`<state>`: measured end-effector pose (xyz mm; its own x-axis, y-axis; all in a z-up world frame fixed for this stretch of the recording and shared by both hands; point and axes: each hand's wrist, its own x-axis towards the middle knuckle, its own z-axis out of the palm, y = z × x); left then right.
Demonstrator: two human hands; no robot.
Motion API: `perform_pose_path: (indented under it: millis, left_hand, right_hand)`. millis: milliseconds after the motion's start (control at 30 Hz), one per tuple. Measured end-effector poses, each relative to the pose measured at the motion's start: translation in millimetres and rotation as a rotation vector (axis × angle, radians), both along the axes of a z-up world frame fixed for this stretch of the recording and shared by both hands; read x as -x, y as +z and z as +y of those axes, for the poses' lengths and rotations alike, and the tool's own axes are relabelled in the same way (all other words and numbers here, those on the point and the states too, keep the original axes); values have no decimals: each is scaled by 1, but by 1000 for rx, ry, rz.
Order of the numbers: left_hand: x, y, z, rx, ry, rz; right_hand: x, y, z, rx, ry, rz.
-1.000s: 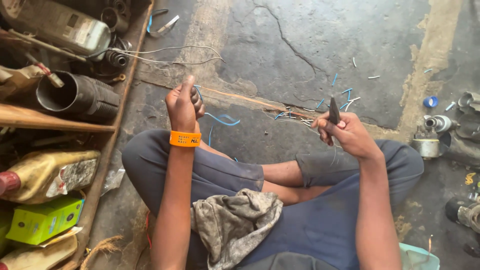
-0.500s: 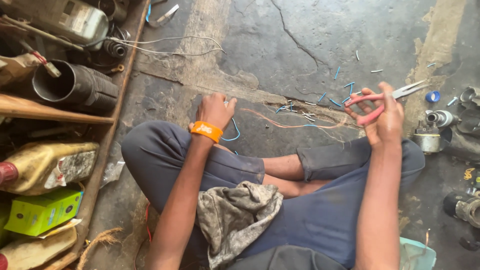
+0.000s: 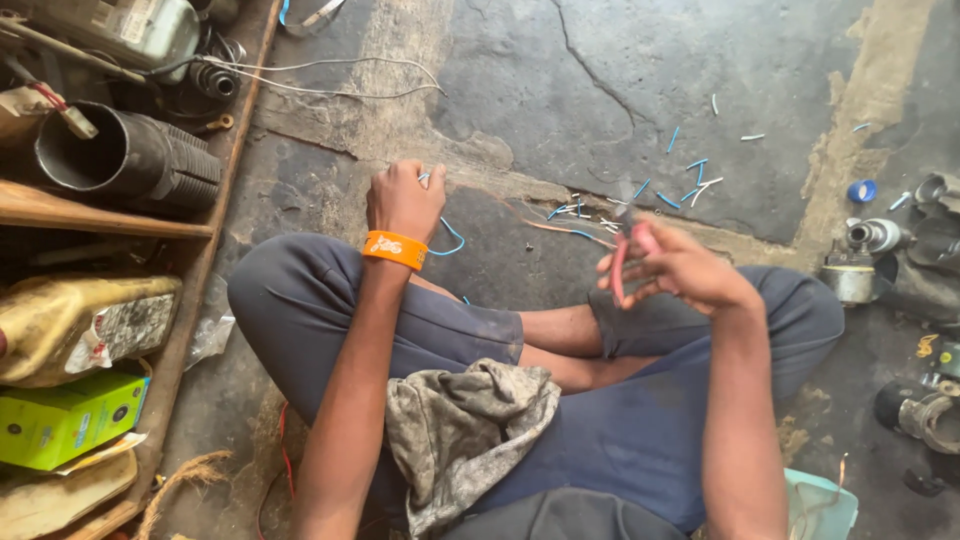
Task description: The person sits on the floor and uses pliers to strip the insulation from several copper and blue wires. They repeatedly grip the wire ends, pull the insulation off, and drop the stripped pieces onto the floor.
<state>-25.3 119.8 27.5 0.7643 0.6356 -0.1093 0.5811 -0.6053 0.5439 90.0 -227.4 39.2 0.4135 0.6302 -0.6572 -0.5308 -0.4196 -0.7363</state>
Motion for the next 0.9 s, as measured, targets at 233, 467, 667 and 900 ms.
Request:
perform_pose_path:
  millis: [233, 467, 667, 900]
  left_hand:
    - [1, 1, 1, -5, 18, -127]
    - [-2, 9, 2, 27, 26, -146]
    - [1, 9, 5, 14, 17, -197]
    - [1, 11, 4, 1, 10, -215]
  right_hand:
    - [12, -1, 29, 260, 265, 92]
    - [13, 3, 40, 340, 285, 114]
    - [7, -10, 39, 321, 262, 96]
    - [8, -44, 23, 227, 169, 82]
